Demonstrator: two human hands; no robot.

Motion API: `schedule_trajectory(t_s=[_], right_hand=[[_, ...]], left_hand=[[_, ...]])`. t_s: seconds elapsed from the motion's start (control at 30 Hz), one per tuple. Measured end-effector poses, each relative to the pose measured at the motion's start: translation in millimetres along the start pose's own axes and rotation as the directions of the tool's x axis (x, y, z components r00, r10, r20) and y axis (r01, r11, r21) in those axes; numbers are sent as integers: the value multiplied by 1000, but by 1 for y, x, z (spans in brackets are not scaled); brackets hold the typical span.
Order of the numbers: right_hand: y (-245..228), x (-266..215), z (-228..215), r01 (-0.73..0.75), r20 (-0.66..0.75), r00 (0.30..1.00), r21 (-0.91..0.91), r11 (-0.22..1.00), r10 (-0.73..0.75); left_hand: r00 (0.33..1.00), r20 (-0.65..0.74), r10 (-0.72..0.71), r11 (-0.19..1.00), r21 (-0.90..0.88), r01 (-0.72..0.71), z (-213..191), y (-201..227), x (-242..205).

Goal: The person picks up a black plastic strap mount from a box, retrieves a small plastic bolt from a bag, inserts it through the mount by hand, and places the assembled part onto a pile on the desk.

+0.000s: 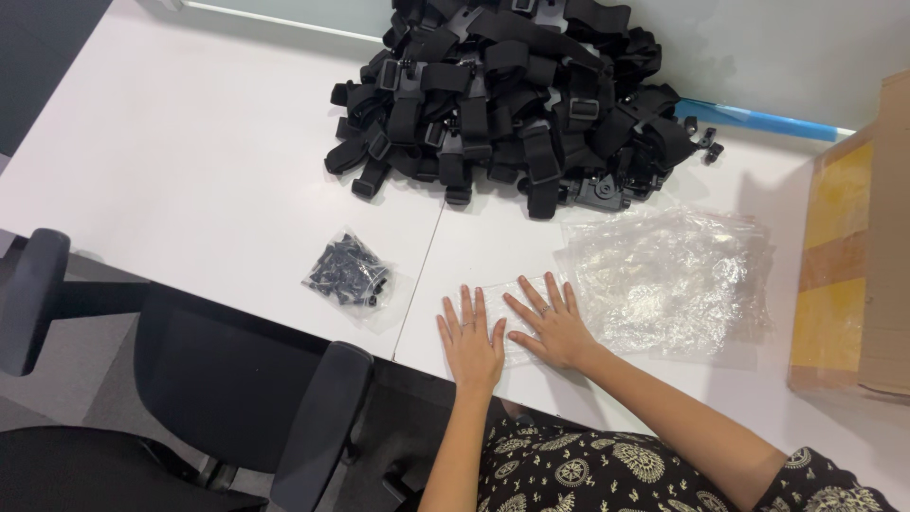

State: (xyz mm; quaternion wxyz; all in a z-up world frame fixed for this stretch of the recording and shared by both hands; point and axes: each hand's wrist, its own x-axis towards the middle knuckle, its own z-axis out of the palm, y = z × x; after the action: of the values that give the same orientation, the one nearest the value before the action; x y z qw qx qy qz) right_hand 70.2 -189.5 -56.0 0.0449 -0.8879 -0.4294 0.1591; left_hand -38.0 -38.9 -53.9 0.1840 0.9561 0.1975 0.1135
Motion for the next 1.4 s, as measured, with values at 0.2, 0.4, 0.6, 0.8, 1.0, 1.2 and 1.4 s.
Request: schedule_trajectory(t_s=[0.2,0.4,0.6,0.8,1.0,1.2,1.4], right_hand=[[0,1,-2,-5,20,1000,-10,1000,5],[-2,1,-4,-44,110,993,-72,996,52],[-8,-2,-5,104,-69,992,-75,992,-109],[-9,-15,-24,180,-117,982,378,908,-146],[-36,-45,-41,-186,145,960,970,155,239],[-25,-48,-86,-123,206,975,808,-576,81],[31,-64,-122,25,89,896,969,-247,436]], left_hand=[[991,-104,-81,986,-153,65,5,-5,2],[939,-92,-332,825,-511,242,2,-7,4],[777,193,-599,490,-679,547,-2,-26,14],[865,320,-386,393,-791,468,-29,-39,15],[789,411,-457,-55,-898,436,-96,-11,19],[844,493,-212,-227,-865,448,-99,38,24],[843,521,137,-16,-850,527,-77,74,20]])
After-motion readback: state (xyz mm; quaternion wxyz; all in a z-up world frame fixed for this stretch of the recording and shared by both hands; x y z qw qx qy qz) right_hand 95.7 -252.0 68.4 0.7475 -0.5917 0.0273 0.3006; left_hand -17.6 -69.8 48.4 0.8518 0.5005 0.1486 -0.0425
